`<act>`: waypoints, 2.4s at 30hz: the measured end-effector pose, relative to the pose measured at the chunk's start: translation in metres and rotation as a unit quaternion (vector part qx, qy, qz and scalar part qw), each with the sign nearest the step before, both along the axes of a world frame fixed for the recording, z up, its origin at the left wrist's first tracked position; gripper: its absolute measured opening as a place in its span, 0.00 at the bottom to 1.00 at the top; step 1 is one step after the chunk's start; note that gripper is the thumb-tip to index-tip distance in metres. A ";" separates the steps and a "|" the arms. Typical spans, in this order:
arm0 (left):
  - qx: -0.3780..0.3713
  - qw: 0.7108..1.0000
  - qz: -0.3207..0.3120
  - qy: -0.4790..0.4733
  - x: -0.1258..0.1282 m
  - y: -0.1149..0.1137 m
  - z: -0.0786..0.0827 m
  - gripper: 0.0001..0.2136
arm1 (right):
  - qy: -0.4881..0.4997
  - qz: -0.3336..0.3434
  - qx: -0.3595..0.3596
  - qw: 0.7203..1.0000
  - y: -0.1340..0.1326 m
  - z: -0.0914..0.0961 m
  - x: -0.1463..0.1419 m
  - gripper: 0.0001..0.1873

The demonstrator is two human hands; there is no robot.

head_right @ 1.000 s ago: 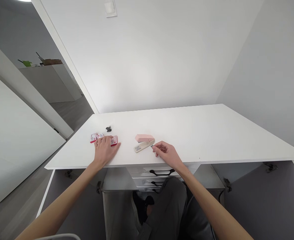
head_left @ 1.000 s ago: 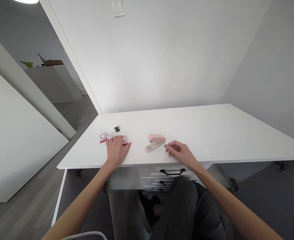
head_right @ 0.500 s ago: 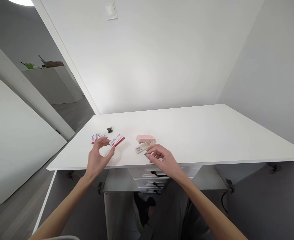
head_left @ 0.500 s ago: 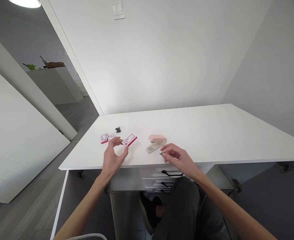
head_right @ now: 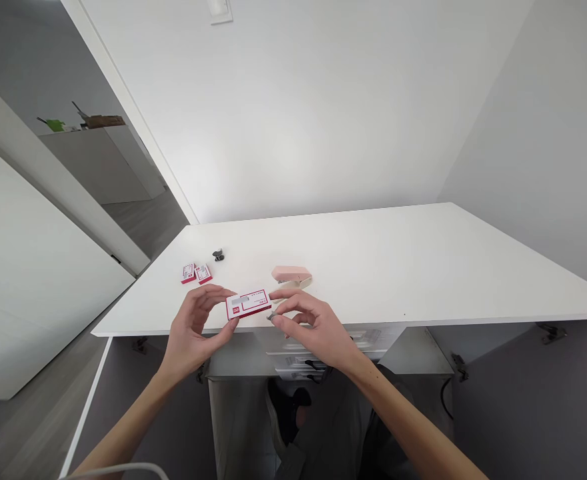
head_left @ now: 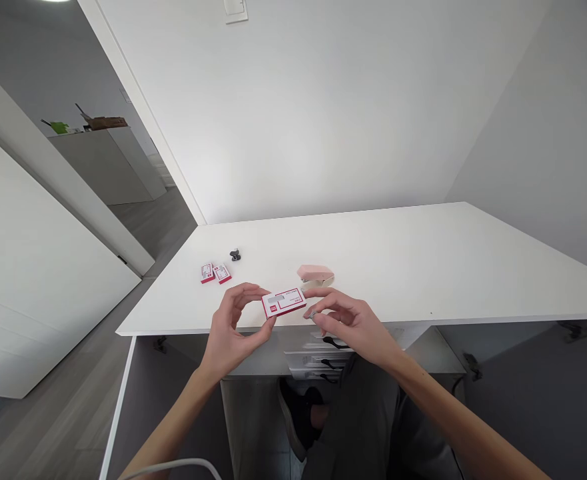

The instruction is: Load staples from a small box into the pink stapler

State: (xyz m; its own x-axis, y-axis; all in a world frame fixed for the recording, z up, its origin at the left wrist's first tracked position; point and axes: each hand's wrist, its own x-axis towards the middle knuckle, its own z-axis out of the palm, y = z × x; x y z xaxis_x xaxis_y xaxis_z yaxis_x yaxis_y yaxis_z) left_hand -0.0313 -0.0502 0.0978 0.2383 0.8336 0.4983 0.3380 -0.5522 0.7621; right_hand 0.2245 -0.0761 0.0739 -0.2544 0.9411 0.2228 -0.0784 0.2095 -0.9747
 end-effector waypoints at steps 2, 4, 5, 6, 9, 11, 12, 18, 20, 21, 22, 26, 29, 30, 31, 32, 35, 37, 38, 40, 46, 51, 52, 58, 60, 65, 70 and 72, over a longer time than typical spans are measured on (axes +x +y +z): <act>-0.011 1.000 0.001 -0.009 0.003 -0.002 0.000 0.23 | 0.010 0.008 -0.007 1.000 -0.002 0.001 -0.001 0.12; -0.021 1.000 0.000 -0.014 0.006 -0.002 -0.001 0.23 | 0.017 0.012 -0.009 1.000 -0.003 0.002 -0.002 0.13; -0.025 1.000 -0.002 -0.017 0.006 -0.003 -0.001 0.22 | 0.021 0.014 -0.009 1.000 -0.003 0.003 -0.002 0.14; -0.030 0.999 -0.005 -0.021 0.007 -0.002 -0.002 0.22 | 0.026 0.014 -0.008 1.000 -0.003 0.003 -0.001 0.14; -0.049 0.998 -0.008 -0.036 0.007 -0.002 -0.003 0.20 | 0.021 -0.015 0.000 1.000 -0.003 0.007 0.001 0.15; -0.067 0.997 -0.008 -0.041 0.007 -0.001 -0.003 0.21 | -0.008 -0.081 0.029 0.996 -0.003 0.010 0.003 0.14; -0.075 0.996 -0.011 -0.042 0.007 -0.001 -0.003 0.22 | -0.030 -0.121 0.056 0.991 -0.003 0.012 0.004 0.13; -0.126 0.989 -0.072 -0.014 0.015 -0.004 -0.002 0.29 | -0.200 -0.147 0.269 0.931 -0.008 0.026 -0.001 0.07; -0.131 0.988 -0.082 0.001 0.018 -0.005 0.000 0.31 | -0.250 -0.119 0.305 0.911 -0.008 0.029 -0.003 0.08; -0.134 0.987 -0.087 0.010 0.020 -0.006 0.001 0.31 | -0.273 -0.110 0.318 0.901 -0.008 0.031 -0.004 0.09; -0.136 0.986 -0.092 0.018 0.021 -0.007 0.002 0.32 | -0.293 -0.103 0.330 0.891 -0.007 0.032 -0.004 0.09; -0.152 0.981 -0.116 0.038 0.022 -0.008 0.004 0.33 | -0.355 -0.084 0.373 0.853 -0.003 0.041 -0.002 0.09; -0.173 0.975 -0.133 0.030 0.022 -0.009 0.005 0.33 | -0.400 -0.073 0.397 0.822 -0.001 0.049 0.000 0.09; -0.182 0.973 -0.138 0.024 0.022 -0.009 0.005 0.33 | -0.416 -0.069 0.403 0.812 -0.001 0.051 0.000 0.09; -0.190 0.971 -0.143 0.018 0.022 -0.010 0.005 0.33 | -0.430 -0.066 0.408 0.802 -0.001 0.052 0.001 0.09; -0.198 0.969 -0.148 0.013 0.022 -0.010 0.005 0.33 | -0.443 -0.062 0.414 0.793 -0.002 0.054 0.002 0.09; -0.224 0.961 -0.161 -0.003 0.021 -0.010 0.004 0.33 | -0.473 -0.052 0.430 0.767 -0.002 0.057 0.004 0.13; -0.241 0.955 -0.170 -0.017 0.020 -0.009 0.003 0.34 | -0.483 -0.043 0.449 0.751 -0.002 0.058 0.007 0.14; -0.249 0.952 -0.175 -0.024 0.020 -0.008 0.002 0.34 | -0.485 -0.039 0.459 0.743 -0.001 0.058 0.008 0.15; -0.260 0.946 -0.189 -0.034 0.018 -0.007 0.001 0.34 | -0.487 -0.034 0.477 0.731 0.001 0.060 0.009 0.16; -0.277 0.932 -0.229 -0.040 0.017 -0.006 0.004 0.34 | -0.492 -0.004 0.511 0.705 0.005 0.071 0.011 0.17; -0.271 0.933 -0.232 -0.043 0.017 -0.006 0.004 0.33 | -0.476 0.026 0.480 0.736 0.004 0.078 0.016 0.20; -0.268 0.935 -0.229 -0.046 0.016 -0.005 0.003 0.33 | -0.464 0.020 0.460 0.757 0.002 0.077 0.018 0.18; -0.225 0.956 -0.174 -0.066 0.014 -0.002 -0.001 0.28 | -0.427 0.000 0.198 0.882 -0.009 0.061 0.023 0.29; -0.214 0.960 -0.162 -0.078 0.015 -0.001 -0.001 0.26 | -0.425 0.009 0.138 0.895 -0.011 0.054 0.021 0.28; -0.207 0.962 -0.170 -0.055 0.020 -0.006 0.006 0.21 | -0.409 -0.002 0.090 0.908 -0.012 0.043 0.013 0.20; -0.228 0.968 -0.102 -0.018 0.023 -0.012 0.013 0.23 | -0.415 -0.023 0.106 0.903 -0.014 0.039 0.007 0.19; -0.233 0.969 -0.078 -0.014 0.025 -0.013 0.015 0.22 | -0.421 -0.038 0.123 0.898 -0.016 0.036 0.004 0.19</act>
